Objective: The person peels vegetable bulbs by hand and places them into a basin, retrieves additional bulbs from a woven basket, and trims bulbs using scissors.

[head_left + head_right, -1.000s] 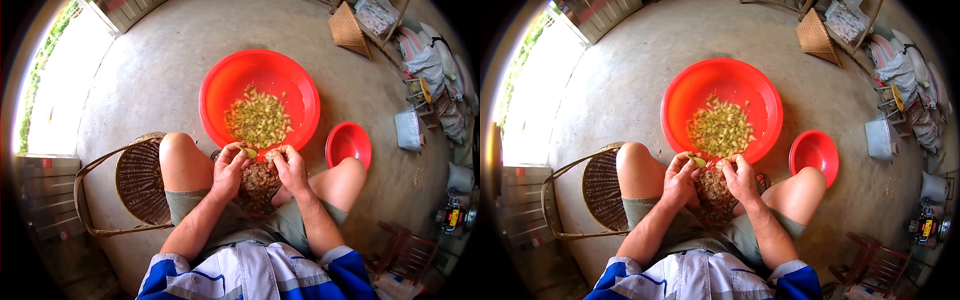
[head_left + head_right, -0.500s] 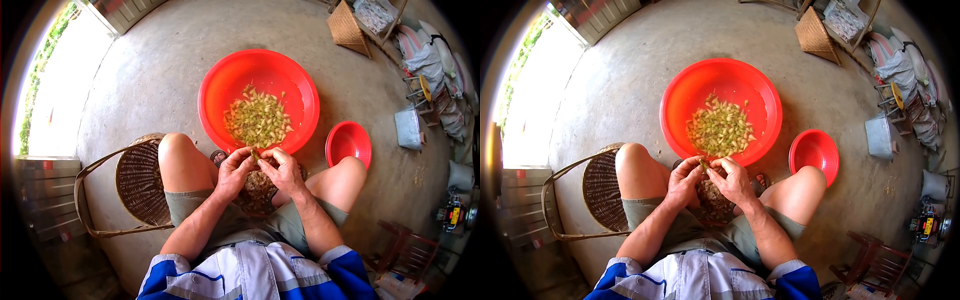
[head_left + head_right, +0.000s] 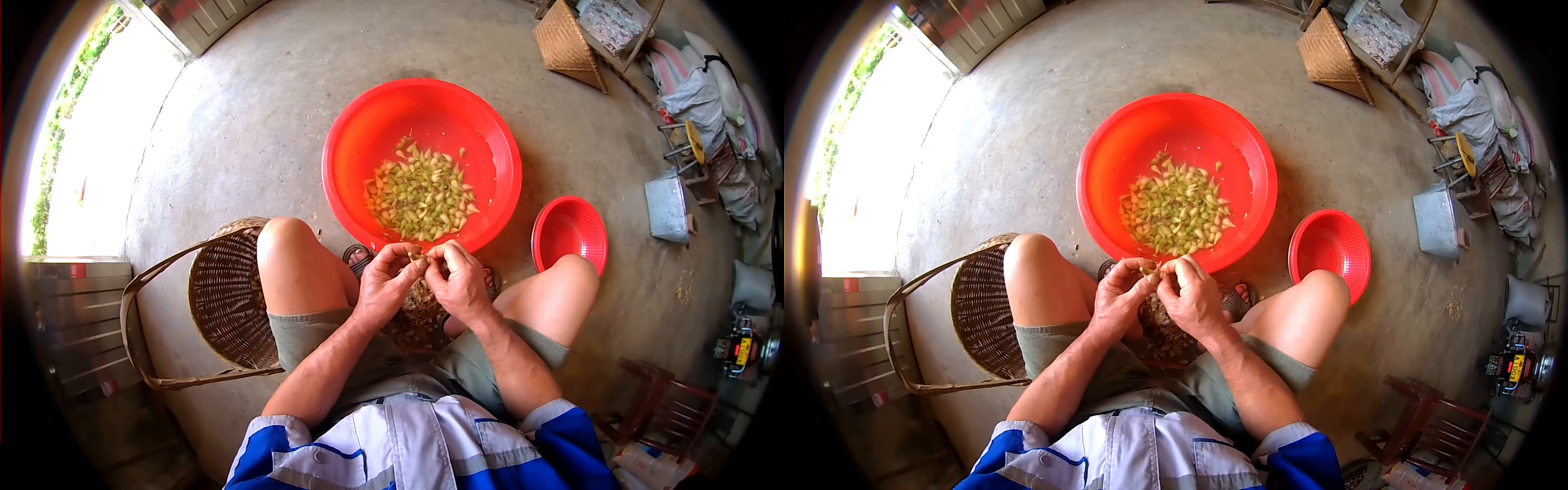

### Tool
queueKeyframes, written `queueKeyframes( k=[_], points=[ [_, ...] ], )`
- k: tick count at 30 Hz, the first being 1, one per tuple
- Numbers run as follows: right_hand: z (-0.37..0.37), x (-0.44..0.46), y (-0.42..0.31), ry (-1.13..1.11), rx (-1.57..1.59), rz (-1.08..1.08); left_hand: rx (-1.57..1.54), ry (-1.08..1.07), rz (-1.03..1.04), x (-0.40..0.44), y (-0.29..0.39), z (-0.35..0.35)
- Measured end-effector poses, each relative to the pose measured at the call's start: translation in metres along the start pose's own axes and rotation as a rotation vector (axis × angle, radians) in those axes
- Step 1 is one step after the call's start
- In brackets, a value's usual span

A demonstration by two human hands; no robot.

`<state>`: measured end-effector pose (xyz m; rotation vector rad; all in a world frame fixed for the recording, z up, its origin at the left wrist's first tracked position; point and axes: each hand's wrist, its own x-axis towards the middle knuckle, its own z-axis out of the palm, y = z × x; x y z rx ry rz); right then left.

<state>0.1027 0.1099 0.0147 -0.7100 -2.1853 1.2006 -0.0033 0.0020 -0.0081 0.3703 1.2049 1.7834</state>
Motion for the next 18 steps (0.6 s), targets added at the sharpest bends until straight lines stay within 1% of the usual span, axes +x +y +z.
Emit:
queueKeyframes(
  k=[1,7,10,13,16,18],
  points=[
    [0.000,0.000,-0.002,-0.007,-0.023,-0.022,0.032,-0.007,0.012,0.001,-0.001,-0.001],
    [0.001,-0.001,0.009,0.063,0.042,0.149,-0.111,0.038,-0.098,-0.001,0.012,-0.001],
    [-0.002,0.001,0.008,0.034,0.080,0.242,-0.081,0.051,-0.108,-0.001,0.016,-0.001],
    [-0.008,0.002,0.005,-0.013,0.038,0.309,-0.193,0.064,-0.083,-0.001,0.018,0.002],
    [-0.005,0.002,0.011,0.051,0.203,0.319,-0.238,0.046,-0.087,-0.001,0.019,0.003],
    [-0.009,0.003,0.009,-0.017,0.226,0.325,-0.251,0.056,-0.098,-0.001,0.018,0.002]
  ],
)
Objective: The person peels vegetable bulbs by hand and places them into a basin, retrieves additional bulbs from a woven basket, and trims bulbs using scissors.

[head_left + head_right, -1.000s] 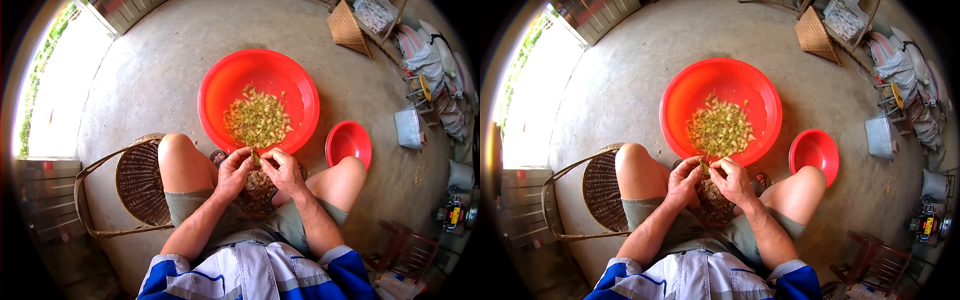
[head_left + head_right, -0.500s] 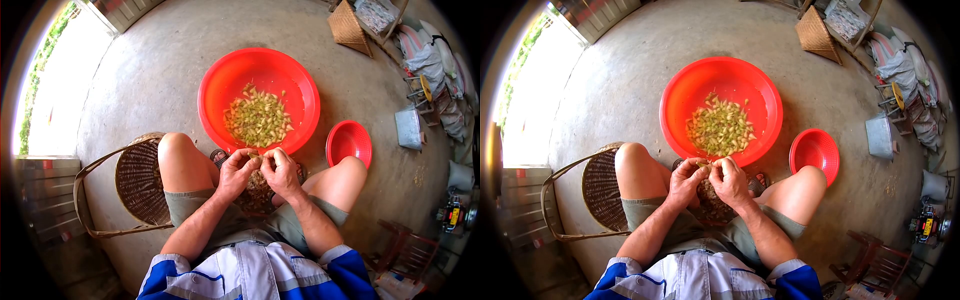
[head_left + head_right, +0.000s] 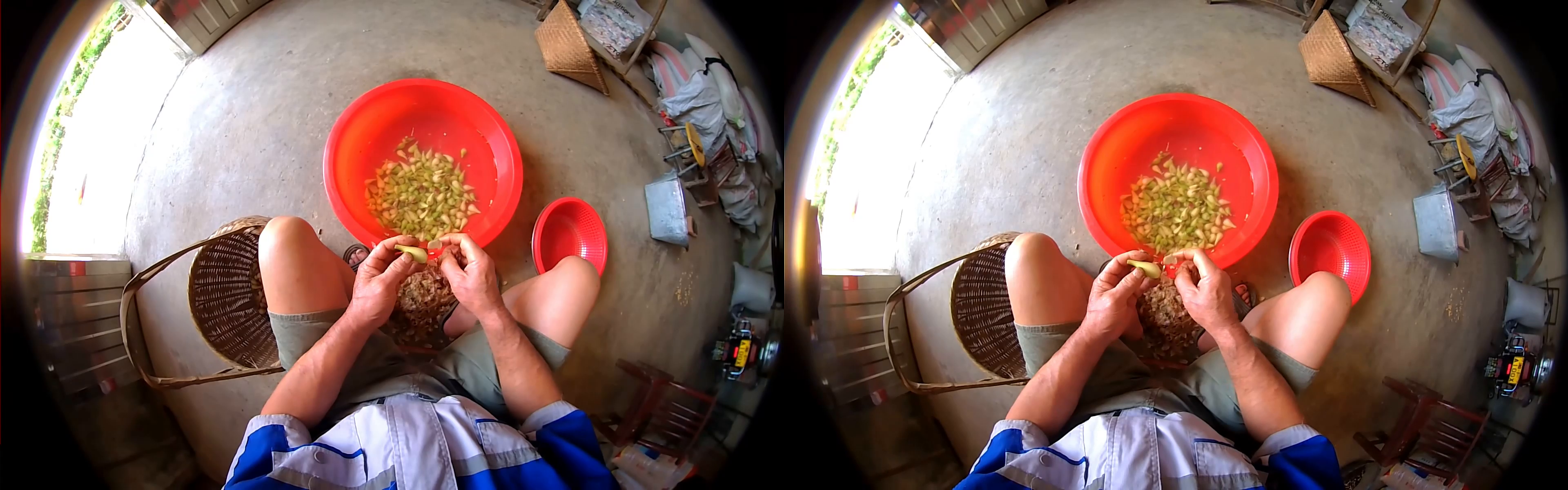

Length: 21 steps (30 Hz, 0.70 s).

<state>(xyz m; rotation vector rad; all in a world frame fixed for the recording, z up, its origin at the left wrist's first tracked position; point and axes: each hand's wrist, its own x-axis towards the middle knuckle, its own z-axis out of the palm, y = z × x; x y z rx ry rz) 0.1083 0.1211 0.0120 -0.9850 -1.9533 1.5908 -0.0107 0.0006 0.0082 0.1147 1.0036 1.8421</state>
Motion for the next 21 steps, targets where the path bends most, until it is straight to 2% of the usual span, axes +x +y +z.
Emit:
queueKeyframes(
  k=[7,16,21],
  points=[
    [-0.005,-0.003,0.000,-0.221,0.093,0.070,-0.067,0.027,-0.066,0.001,0.001,-0.003],
    [-0.006,-0.005,-0.014,-0.319,0.023,-0.086,0.010,0.011,-0.166,-0.002,-0.002,-0.015],
    [-0.003,-0.007,-0.013,-0.290,-0.103,-0.183,0.325,0.036,-0.162,-0.016,0.002,-0.015]
  ],
)
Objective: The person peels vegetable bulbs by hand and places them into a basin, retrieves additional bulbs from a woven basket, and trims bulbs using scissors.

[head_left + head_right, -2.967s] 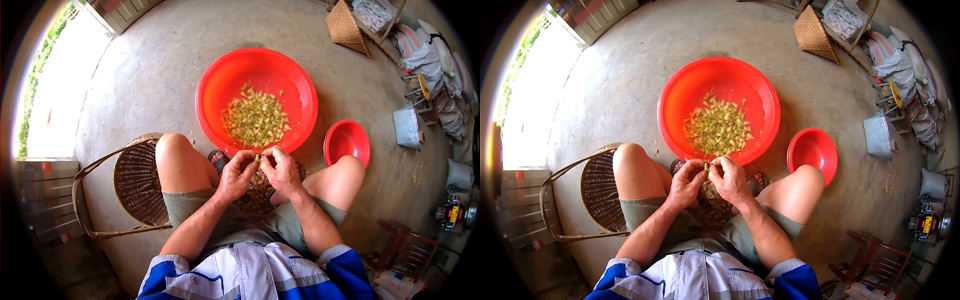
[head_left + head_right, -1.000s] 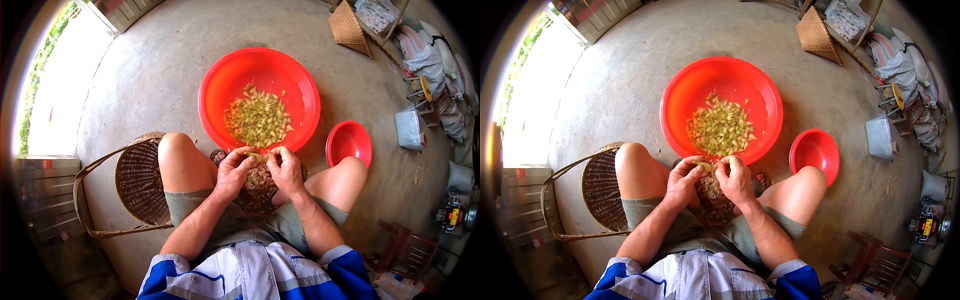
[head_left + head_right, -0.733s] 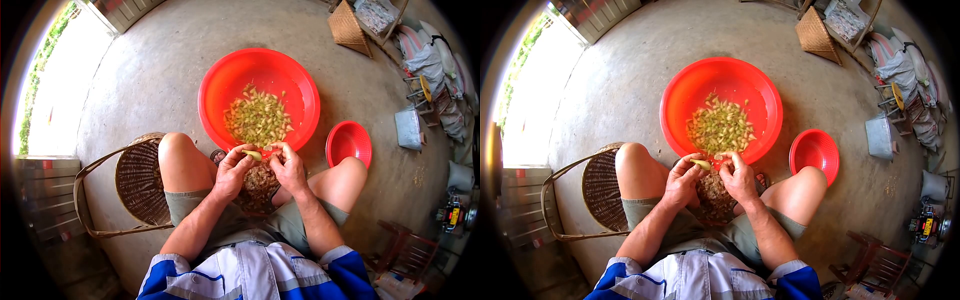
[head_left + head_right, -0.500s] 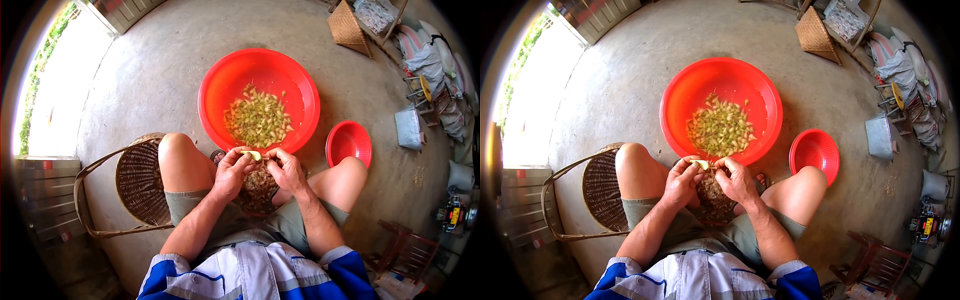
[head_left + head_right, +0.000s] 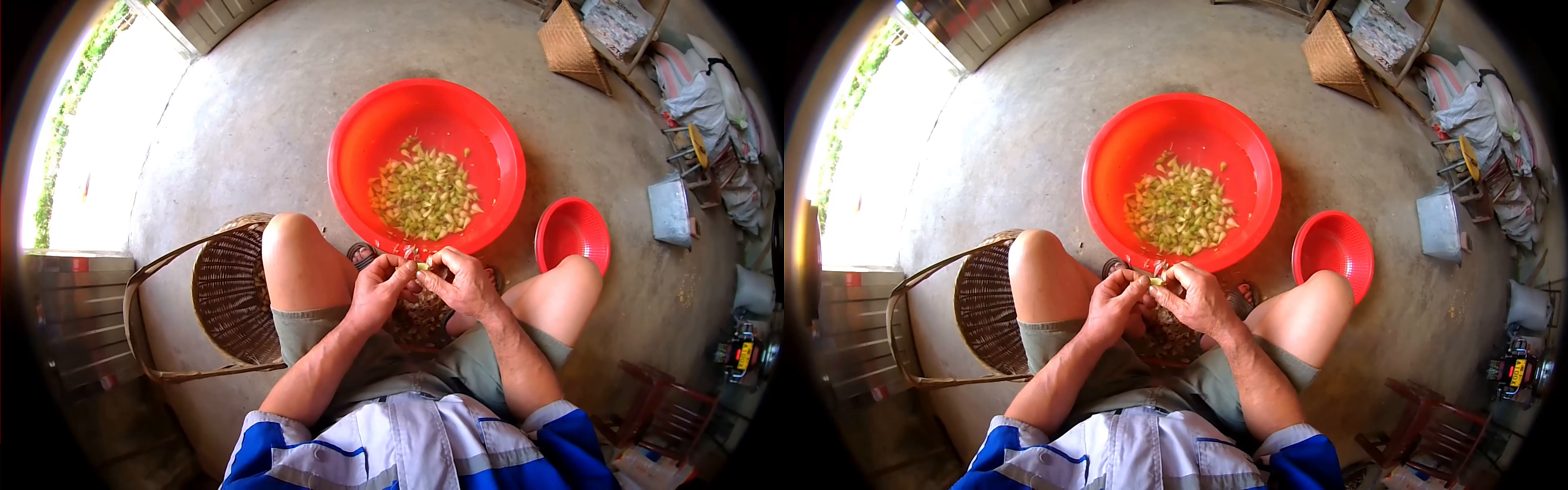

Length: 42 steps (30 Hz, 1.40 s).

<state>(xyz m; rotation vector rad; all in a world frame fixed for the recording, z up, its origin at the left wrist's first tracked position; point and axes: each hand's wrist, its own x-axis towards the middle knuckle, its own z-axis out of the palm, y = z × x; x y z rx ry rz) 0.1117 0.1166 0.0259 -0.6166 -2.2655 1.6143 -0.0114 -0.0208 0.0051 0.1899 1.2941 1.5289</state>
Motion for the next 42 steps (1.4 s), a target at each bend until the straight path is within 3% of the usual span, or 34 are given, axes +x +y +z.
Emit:
queueKeyframes(
  k=[2,11,14,17,23,37,42],
  points=[
    [0.000,-0.001,0.002,-0.008,-0.029,-0.053,0.177,0.047,0.034,-0.004,0.000,0.001],
    [-0.006,-0.012,0.007,-0.108,-0.051,-0.090,0.312,0.069,0.038,-0.007,-0.001,-0.002],
    [-0.007,-0.015,0.008,-0.122,-0.014,-0.058,0.306,0.052,-0.148,-0.009,0.009,-0.002],
    [-0.007,-0.015,0.006,-0.132,0.039,-0.010,0.260,0.065,-0.193,-0.008,0.009,-0.001],
    [-0.005,-0.012,-0.002,-0.103,-0.034,-0.028,0.329,0.038,-0.043,-0.007,0.000,0.002],
    [-0.003,-0.010,0.011,-0.119,-0.104,-0.157,0.311,0.038,-0.054,-0.001,-0.001,0.000],
    [-0.004,-0.011,0.017,-0.222,-0.067,-0.182,0.282,-0.005,-0.068,-0.002,-0.001,0.000]
  ],
)
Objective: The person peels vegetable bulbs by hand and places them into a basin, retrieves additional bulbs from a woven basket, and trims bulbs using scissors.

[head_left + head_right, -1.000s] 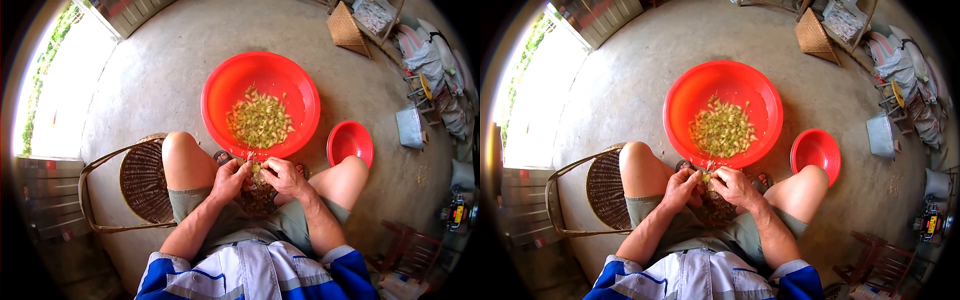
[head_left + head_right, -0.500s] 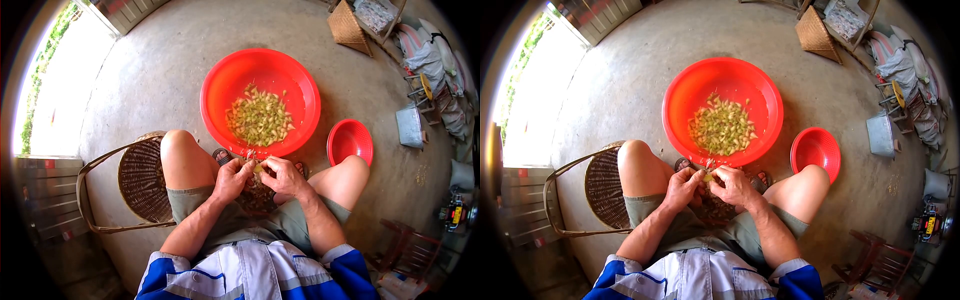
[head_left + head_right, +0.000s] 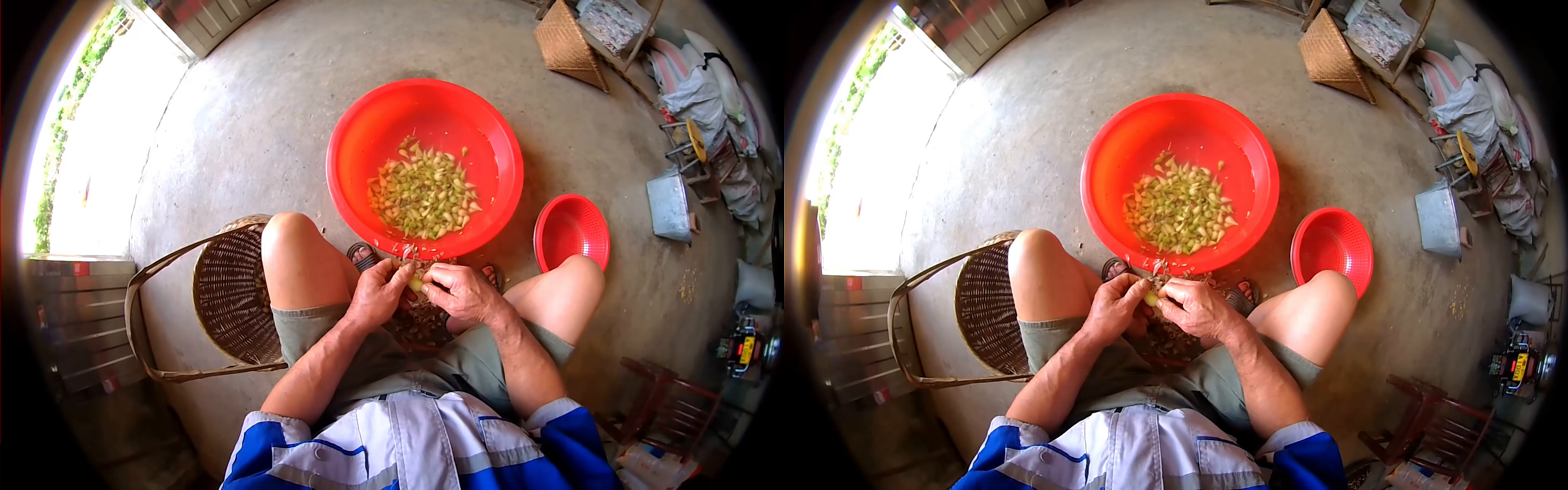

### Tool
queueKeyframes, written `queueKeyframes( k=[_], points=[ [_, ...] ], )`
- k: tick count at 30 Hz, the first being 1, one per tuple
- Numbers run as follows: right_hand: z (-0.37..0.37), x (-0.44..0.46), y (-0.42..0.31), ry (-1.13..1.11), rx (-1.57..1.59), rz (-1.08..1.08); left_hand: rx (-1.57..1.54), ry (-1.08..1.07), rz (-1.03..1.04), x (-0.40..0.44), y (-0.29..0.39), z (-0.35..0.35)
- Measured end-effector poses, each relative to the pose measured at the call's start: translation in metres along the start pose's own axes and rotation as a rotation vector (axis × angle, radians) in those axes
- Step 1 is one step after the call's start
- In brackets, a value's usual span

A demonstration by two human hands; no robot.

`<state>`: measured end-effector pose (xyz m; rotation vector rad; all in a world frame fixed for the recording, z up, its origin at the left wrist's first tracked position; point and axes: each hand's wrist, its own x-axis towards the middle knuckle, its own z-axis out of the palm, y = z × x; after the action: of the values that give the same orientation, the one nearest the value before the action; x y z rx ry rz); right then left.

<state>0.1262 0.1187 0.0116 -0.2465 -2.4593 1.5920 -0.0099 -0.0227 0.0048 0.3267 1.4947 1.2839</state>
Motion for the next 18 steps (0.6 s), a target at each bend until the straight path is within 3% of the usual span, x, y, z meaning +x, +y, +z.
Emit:
queueKeyframes(
  k=[7,10,14,17,18],
  points=[
    [0.003,-0.010,0.003,-0.004,0.287,0.314,-0.172,-0.109,-0.031,-0.004,0.007,-0.001],
    [0.012,-0.013,0.001,0.069,0.177,0.394,-0.288,-0.087,-0.002,-0.003,0.004,-0.003],
    [0.046,-0.034,0.047,-0.119,-0.314,0.180,-0.353,-0.019,0.006,-0.003,0.010,0.002],
    [0.066,-0.044,0.058,-0.222,-0.328,0.072,-0.347,0.004,-0.004,-0.002,0.010,0.004],
    [0.052,-0.033,0.027,-0.380,-0.372,0.217,-0.340,0.008,-0.006,-0.001,0.007,0.004]
  ],
)
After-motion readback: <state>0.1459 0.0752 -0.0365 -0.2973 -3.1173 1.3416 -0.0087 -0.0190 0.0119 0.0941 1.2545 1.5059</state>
